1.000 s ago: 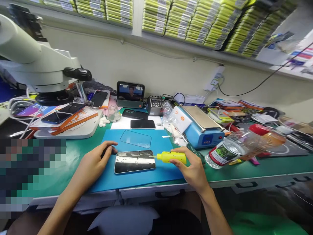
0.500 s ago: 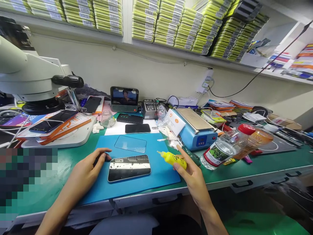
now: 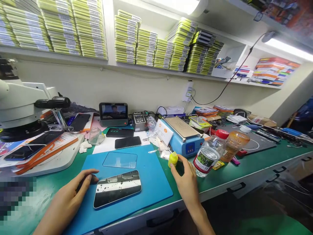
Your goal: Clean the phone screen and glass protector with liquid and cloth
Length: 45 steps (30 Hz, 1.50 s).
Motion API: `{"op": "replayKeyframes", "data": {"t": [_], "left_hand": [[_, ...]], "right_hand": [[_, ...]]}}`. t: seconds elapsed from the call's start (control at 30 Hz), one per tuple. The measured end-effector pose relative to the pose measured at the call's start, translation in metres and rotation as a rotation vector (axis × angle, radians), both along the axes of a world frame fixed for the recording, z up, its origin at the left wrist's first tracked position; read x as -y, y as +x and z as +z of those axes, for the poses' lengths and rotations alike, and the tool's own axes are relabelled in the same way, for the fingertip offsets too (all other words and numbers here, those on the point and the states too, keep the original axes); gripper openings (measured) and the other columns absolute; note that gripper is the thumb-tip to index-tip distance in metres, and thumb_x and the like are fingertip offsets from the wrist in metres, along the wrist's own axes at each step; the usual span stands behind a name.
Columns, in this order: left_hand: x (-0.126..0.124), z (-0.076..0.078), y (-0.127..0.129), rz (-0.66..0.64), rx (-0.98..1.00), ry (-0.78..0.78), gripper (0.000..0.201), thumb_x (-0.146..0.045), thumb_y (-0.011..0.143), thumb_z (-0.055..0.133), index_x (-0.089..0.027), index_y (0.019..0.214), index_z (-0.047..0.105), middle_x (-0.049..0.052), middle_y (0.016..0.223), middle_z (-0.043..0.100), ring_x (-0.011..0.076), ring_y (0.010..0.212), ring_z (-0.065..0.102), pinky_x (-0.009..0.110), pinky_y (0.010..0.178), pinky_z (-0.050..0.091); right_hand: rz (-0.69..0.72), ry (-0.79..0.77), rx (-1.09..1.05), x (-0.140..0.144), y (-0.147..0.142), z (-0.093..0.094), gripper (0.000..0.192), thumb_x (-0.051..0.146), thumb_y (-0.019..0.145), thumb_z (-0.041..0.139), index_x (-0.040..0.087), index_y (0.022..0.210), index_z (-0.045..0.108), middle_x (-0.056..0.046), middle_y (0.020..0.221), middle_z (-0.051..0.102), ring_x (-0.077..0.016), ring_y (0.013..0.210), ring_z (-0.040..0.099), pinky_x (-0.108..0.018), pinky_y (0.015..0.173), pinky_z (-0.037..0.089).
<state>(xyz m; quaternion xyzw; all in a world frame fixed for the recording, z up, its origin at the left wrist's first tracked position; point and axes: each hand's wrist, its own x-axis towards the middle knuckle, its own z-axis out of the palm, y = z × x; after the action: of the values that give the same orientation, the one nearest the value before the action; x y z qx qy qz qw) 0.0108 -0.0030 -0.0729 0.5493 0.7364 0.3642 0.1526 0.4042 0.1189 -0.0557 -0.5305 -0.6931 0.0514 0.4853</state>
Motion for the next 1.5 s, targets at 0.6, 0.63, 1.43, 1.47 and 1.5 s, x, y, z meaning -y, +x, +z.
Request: {"op": "replayKeyframes", "data": {"t": [0.6,0.63,1.43,1.47,1.5], "left_hand": [[-0.218,0.09,0.158,-0.473,-0.739,-0.009,0.033,-0.036,0.103,0.071,-0.018,0.131,0.068,0.01,0.133,0.07,0.0256,0.114,0.071,0.047,0.096,0.062],[-0.226,0.084,0.159,-0.481,-0.741,-0.015,0.034,-0.037,0.103,0.071,-0.018,0.132,0.067,0.011,0.133,0.07,0.0257,0.113,0.071,0.047,0.095,0.063],[-0.25,0.083,0.163,-0.458,-0.559,0.039,0.038,-0.038,0.104,0.07,-0.019,0.136,0.065,0.011,0.138,0.067,0.0272,0.117,0.07,0.05,0.098,0.062],[-0.251,0.091,0.16,-0.421,-0.492,0.057,0.039,-0.038,0.104,0.07,-0.019,0.137,0.065,0.012,0.139,0.067,0.0275,0.118,0.07,0.05,0.098,0.061],[-0.253,0.101,0.157,-0.39,-0.417,0.07,0.039,-0.038,0.104,0.07,-0.019,0.138,0.064,0.012,0.14,0.066,0.0278,0.119,0.069,0.051,0.099,0.061]], "right_hand": [[-0.132,0.227,0.086,-0.01,-0.002,-0.024,0.063,0.058,0.108,0.053,0.021,0.158,0.045,-0.016,0.123,0.077,-0.0374,0.123,0.067,-0.065,0.112,0.049],[-0.135,0.233,0.086,-0.01,-0.002,-0.024,0.064,0.057,0.108,0.053,0.02,0.159,0.044,-0.016,0.123,0.077,-0.0371,0.122,0.068,-0.064,0.112,0.049],[-0.096,0.192,-0.009,-0.01,-0.001,-0.025,0.06,0.057,0.108,0.051,0.021,0.156,0.046,-0.016,0.119,0.076,-0.0355,0.114,0.07,-0.057,0.1,0.055],[-0.095,0.193,-0.012,-0.01,-0.001,-0.025,0.06,0.057,0.108,0.051,0.021,0.156,0.047,-0.016,0.119,0.076,-0.0354,0.115,0.07,-0.056,0.1,0.056],[-0.094,0.194,-0.017,-0.01,-0.001,-0.024,0.06,0.057,0.108,0.051,0.021,0.155,0.048,-0.016,0.12,0.076,-0.0354,0.115,0.07,-0.056,0.1,0.056]]}}
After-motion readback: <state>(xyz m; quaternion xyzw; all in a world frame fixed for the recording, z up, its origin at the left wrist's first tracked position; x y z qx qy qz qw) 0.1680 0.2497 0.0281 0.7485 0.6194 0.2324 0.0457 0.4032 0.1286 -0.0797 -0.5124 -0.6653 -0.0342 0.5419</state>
